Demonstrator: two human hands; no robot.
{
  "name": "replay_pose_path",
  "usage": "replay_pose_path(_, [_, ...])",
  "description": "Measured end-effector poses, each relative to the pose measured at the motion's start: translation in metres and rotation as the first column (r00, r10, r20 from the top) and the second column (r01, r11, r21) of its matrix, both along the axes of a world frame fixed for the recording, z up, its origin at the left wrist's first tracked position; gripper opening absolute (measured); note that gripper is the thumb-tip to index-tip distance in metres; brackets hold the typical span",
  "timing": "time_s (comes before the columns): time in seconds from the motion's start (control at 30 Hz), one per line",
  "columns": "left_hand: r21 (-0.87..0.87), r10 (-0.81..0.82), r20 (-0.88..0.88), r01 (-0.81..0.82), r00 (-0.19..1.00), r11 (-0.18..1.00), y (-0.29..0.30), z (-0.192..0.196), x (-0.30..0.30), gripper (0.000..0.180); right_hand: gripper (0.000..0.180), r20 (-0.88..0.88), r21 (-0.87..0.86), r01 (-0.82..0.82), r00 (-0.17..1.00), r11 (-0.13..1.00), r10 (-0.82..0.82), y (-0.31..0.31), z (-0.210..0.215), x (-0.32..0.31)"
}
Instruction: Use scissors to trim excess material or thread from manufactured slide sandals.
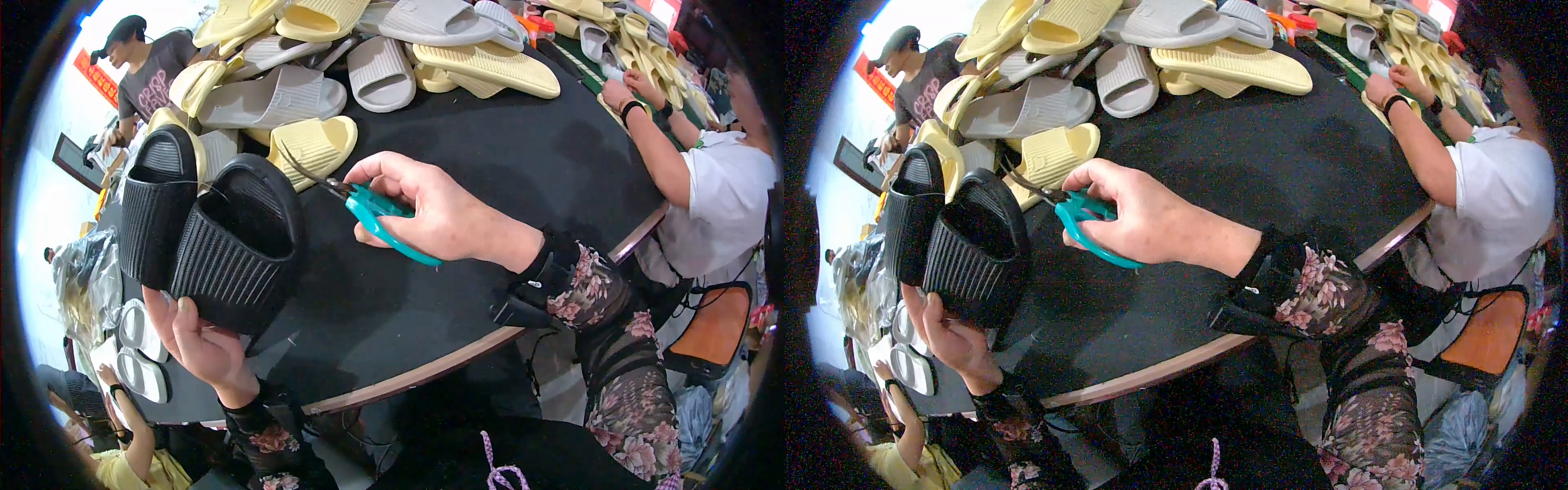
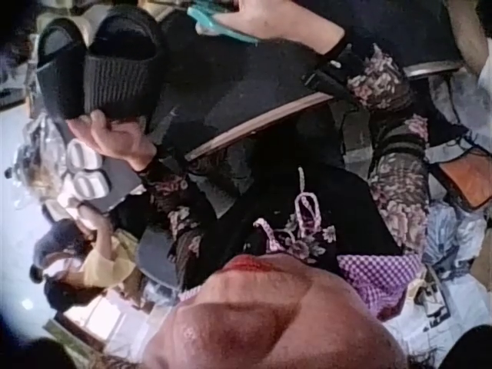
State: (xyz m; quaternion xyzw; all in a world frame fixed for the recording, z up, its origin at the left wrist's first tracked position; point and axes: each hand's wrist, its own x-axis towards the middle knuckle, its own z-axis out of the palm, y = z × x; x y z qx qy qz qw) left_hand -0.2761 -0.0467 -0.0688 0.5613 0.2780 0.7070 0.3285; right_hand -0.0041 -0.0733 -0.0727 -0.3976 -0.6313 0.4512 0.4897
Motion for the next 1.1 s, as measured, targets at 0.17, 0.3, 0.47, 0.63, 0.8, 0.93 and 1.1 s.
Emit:
replay_pose_path(0.17, [0.006, -0.084, 0.055, 0.084, 0.995, 0.996, 0.001, 0.001, -0.003, 0.056, 0.038, -0.034, 0.027, -0.041, 0.999, 0.999, 0.042, -0.003, -0.006, -0.004])
replay_pose_path(0.3, [-0.021, 0.004, 0.104, -0.002, 0.995, 1.0, 0.002, -0.003, -0.008, 0.055, 0.038, 0.026, 0.038, -0.026, 0.999, 0.999, 0.025, -0.009, -0.004, -0.008])
replay_pose_path(0.47, [0.158, 0.252, -0.143, -0.229, 0.957, 0.961, 0.013, -0.029, -0.035, 0.048, 0.036, 0.074, 0.001, -0.021, 0.997, 1.0, 0.021, -0.014, -0.002, -0.008])
replay_pose_path(0.63, [0.112, 0.252, -0.078, -0.243, 0.965, 0.964, 0.007, -0.01, -0.009, 0.033, 0.037, 0.031, -0.054, -0.001, 1.0, 0.999, 0.003, -0.01, -0.006, -0.008])
replay_pose_path(0.8, [-0.029, 0.02, 0.08, -0.018, 0.997, 0.999, 0.002, -0.005, -0.003, 0.065, 0.039, 0.113, 0.149, 0.091, 0.988, 0.985, -0.109, -0.006, -0.008, -0.01])
replay_pose_path(0.93, [-0.146, 0.071, 0.221, -0.039, 0.973, 0.989, -0.009, -0.001, -0.015, 0.064, 0.045, 0.049, -0.008, 0.095, 0.994, 0.995, -0.095, -0.009, -0.006, -0.033])
replay_pose_path(1.1, [-0.153, -0.183, 0.119, 0.2, 0.976, 0.968, -0.003, -0.005, -0.012, 0.061, 0.04, 0.04, -0.128, 0.215, 0.977, 0.968, -0.211, -0.024, -0.007, -0.029])
